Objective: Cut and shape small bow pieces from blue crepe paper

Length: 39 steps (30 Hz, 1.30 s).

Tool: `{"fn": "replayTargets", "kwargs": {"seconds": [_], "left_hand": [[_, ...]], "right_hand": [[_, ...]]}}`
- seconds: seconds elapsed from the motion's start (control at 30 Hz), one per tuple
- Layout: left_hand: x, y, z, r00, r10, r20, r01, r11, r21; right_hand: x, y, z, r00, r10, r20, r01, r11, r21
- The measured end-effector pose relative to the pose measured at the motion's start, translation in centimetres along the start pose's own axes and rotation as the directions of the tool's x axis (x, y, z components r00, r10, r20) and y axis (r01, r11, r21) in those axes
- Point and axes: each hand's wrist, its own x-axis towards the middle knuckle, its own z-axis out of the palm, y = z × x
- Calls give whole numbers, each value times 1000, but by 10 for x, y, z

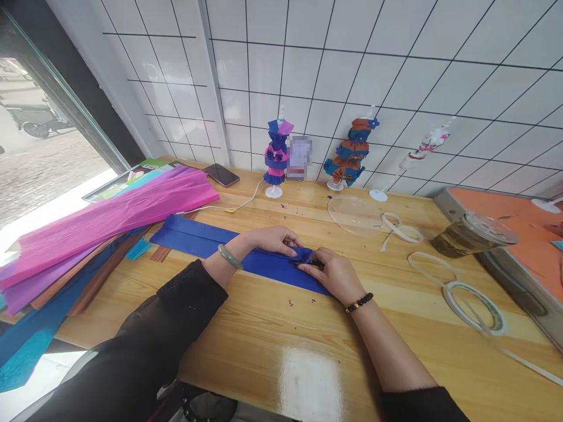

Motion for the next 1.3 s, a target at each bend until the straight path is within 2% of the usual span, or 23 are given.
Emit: {"fn": "replayTargets", "kwargs": {"seconds": [0.27, 0.63, 0.9, 1.07, 1.17, 1.3], "left_hand": [[-1, 2, 0, 1000, 3, 6, -3, 999, -34], [-2, 3, 0, 999, 12, 32, -10, 997, -83], [-1, 7, 0, 999, 21, 33, -19, 999, -32], [-11, 10, -8, 1000, -12, 12, 11, 999, 39], [-21, 6, -13, 999, -40, -35, 45, 990, 133], [-27, -3, -14, 999, -2, -48, 9, 989, 148]], "right_hand": [[2, -5, 2, 1000, -15, 7, 15, 1000, -21], [3, -5, 3, 1000, 5, 21, -6, 999, 52], [2, -2, 4, 999, 12, 31, -14, 998, 64], [1, -1, 6, 1000, -1, 17, 0, 999, 45], [1, -2, 5, 1000, 3, 16, -3, 1000, 17], [1, -2, 5, 1000, 5, 31, -5, 1000, 22]]}}
